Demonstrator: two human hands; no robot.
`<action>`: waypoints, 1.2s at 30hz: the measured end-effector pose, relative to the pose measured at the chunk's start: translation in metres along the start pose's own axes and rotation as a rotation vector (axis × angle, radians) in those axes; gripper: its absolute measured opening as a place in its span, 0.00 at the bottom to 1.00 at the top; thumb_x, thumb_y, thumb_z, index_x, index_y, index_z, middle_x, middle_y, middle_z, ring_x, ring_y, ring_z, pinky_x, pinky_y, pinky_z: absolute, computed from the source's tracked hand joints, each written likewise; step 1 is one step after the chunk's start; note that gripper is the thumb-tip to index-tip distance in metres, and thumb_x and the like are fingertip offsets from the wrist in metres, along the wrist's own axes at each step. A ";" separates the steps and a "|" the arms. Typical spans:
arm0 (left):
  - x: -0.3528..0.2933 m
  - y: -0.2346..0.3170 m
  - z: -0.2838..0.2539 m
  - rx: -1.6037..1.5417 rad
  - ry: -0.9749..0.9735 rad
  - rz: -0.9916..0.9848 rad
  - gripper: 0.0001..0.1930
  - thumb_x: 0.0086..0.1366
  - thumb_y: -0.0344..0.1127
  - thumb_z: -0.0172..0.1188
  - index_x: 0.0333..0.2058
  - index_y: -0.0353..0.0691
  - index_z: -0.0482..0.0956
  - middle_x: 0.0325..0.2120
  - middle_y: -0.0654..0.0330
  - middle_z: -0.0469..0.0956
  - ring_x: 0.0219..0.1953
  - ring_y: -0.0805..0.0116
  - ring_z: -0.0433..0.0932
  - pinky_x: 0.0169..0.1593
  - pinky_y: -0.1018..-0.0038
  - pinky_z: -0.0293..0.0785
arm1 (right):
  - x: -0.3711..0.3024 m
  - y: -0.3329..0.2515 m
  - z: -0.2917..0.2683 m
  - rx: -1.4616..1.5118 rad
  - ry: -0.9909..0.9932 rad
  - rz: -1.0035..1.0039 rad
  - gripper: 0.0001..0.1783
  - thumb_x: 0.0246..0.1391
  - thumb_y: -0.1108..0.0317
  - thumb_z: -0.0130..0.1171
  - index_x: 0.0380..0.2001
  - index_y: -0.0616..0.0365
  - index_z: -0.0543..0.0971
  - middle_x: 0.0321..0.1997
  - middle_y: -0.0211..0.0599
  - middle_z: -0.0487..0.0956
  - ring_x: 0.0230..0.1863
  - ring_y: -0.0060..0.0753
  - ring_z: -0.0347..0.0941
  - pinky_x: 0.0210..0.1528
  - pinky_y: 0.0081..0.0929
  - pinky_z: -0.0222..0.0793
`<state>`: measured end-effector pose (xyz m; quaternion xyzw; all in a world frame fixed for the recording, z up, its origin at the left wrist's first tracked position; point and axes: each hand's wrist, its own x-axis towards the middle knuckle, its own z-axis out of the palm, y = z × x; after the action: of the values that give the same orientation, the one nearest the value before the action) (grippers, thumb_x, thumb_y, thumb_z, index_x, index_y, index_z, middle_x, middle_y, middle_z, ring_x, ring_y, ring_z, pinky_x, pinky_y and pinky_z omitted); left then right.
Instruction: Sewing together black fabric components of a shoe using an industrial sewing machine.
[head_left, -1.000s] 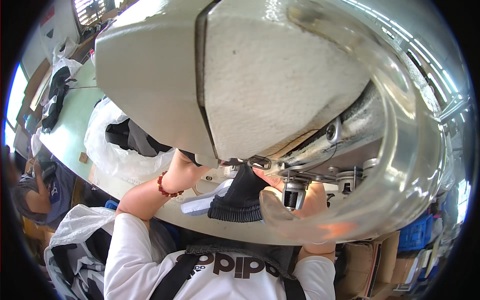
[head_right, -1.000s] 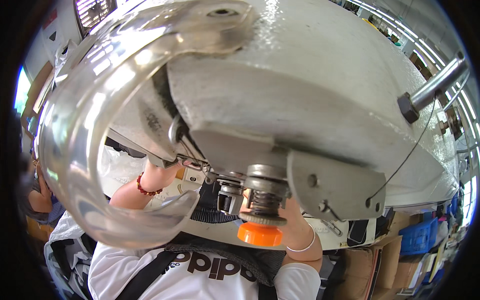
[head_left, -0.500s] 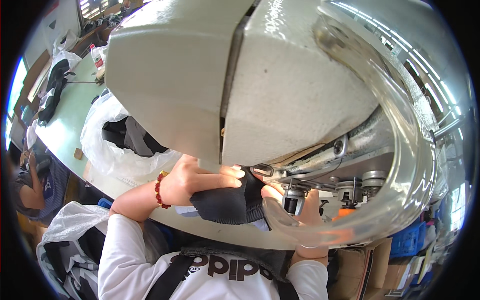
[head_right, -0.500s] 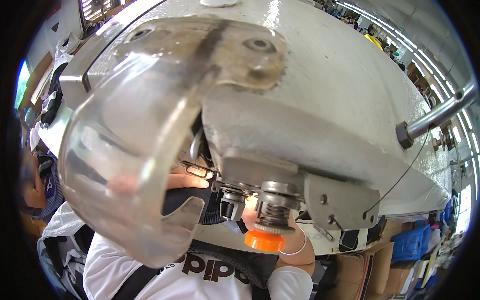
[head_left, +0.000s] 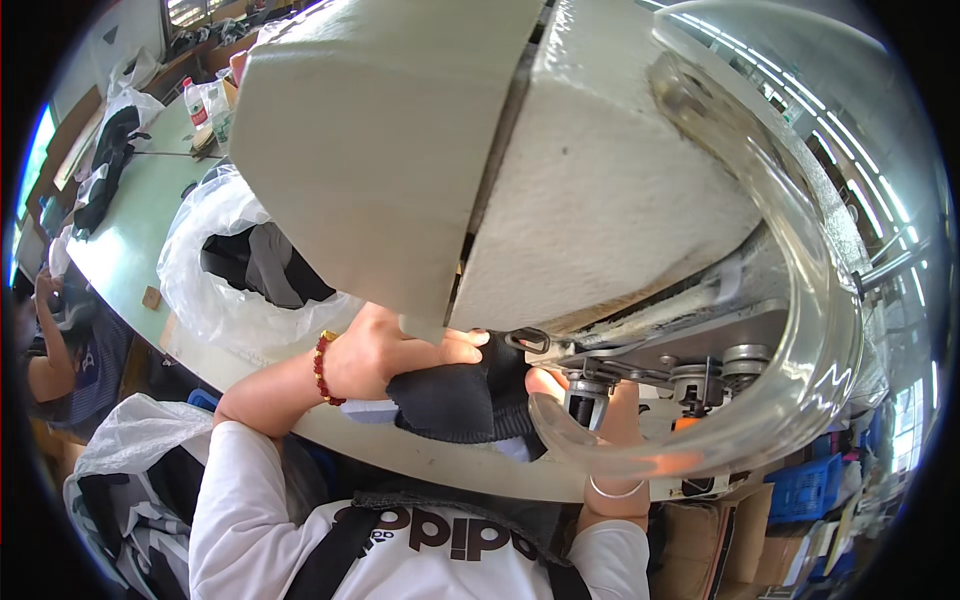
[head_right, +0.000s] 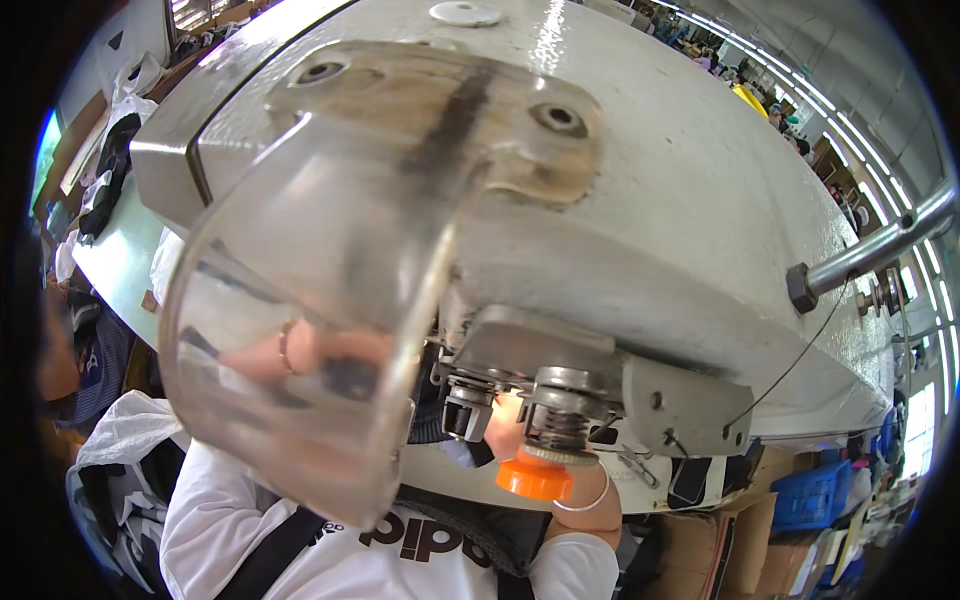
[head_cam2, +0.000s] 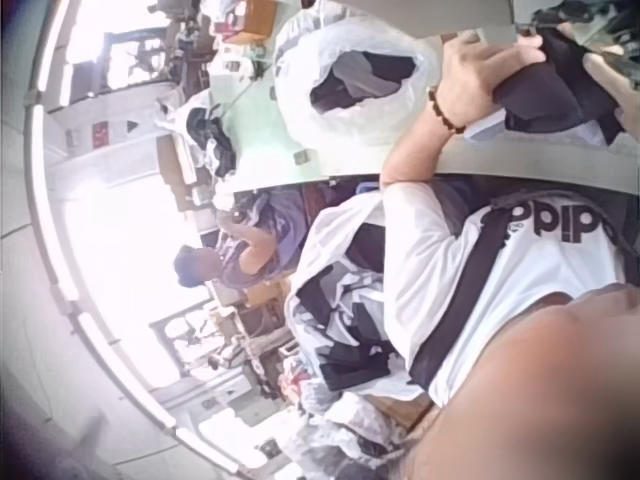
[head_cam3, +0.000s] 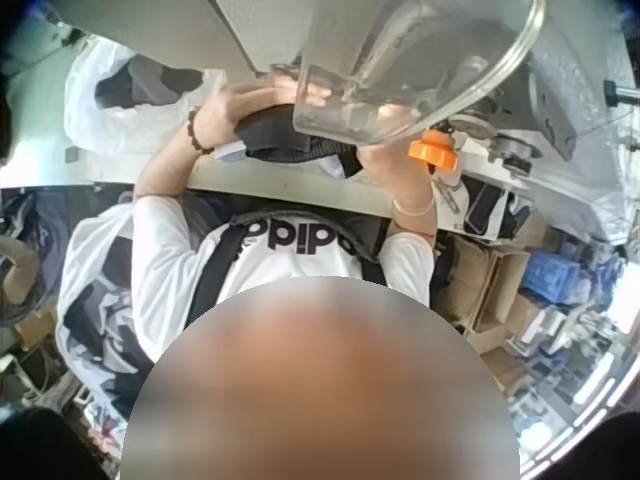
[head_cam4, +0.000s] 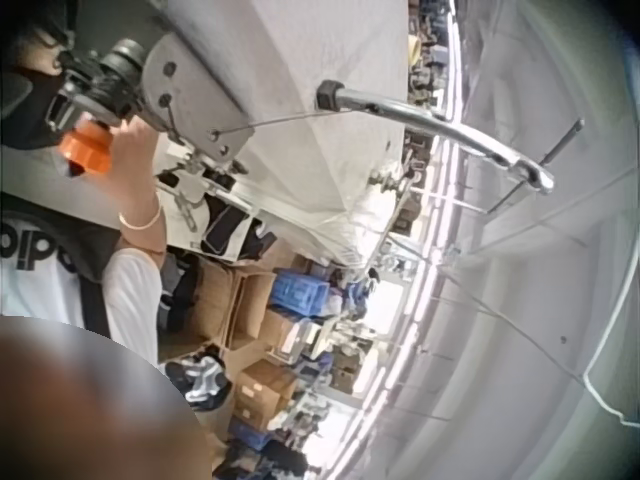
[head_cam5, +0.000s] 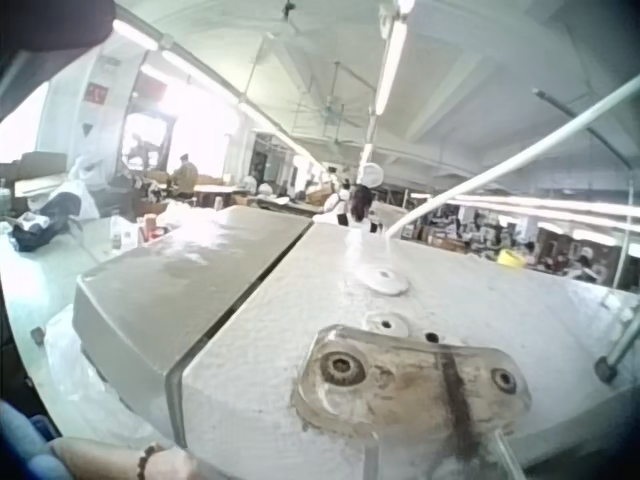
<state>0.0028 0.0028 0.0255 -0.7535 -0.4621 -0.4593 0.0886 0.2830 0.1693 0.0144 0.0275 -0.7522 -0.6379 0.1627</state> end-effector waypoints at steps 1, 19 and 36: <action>-0.002 -0.001 0.001 0.012 -0.001 -0.003 0.13 0.56 0.33 0.68 0.40 0.39 0.90 0.45 0.56 0.89 0.50 0.51 0.83 0.56 0.52 0.74 | 0.004 0.006 -0.006 0.108 -0.023 0.024 0.52 0.50 0.48 0.75 0.71 0.64 0.64 0.67 0.43 0.73 0.72 0.53 0.64 0.74 0.61 0.55; -0.013 -0.001 0.027 -0.667 0.289 -0.416 0.12 0.62 0.18 0.70 0.44 0.35 0.87 0.42 0.61 0.88 0.42 0.72 0.84 0.47 0.72 0.80 | 0.035 0.009 -0.032 0.717 -0.460 0.205 0.45 0.59 0.60 0.61 0.78 0.47 0.58 0.72 0.29 0.70 0.74 0.28 0.66 0.75 0.68 0.51; -0.029 -0.011 0.019 -0.731 0.234 -0.417 0.14 0.63 0.13 0.59 0.44 0.32 0.86 0.44 0.55 0.87 0.47 0.67 0.85 0.54 0.69 0.80 | 0.040 -0.003 -0.017 0.907 -0.457 0.296 0.45 0.62 0.58 0.59 0.79 0.49 0.55 0.75 0.29 0.65 0.75 0.28 0.63 0.75 0.58 0.53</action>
<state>0.0013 0.0018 -0.0112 -0.5689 -0.3981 -0.6830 -0.2268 0.2489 0.1430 0.0219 -0.1512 -0.9647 -0.2085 0.0547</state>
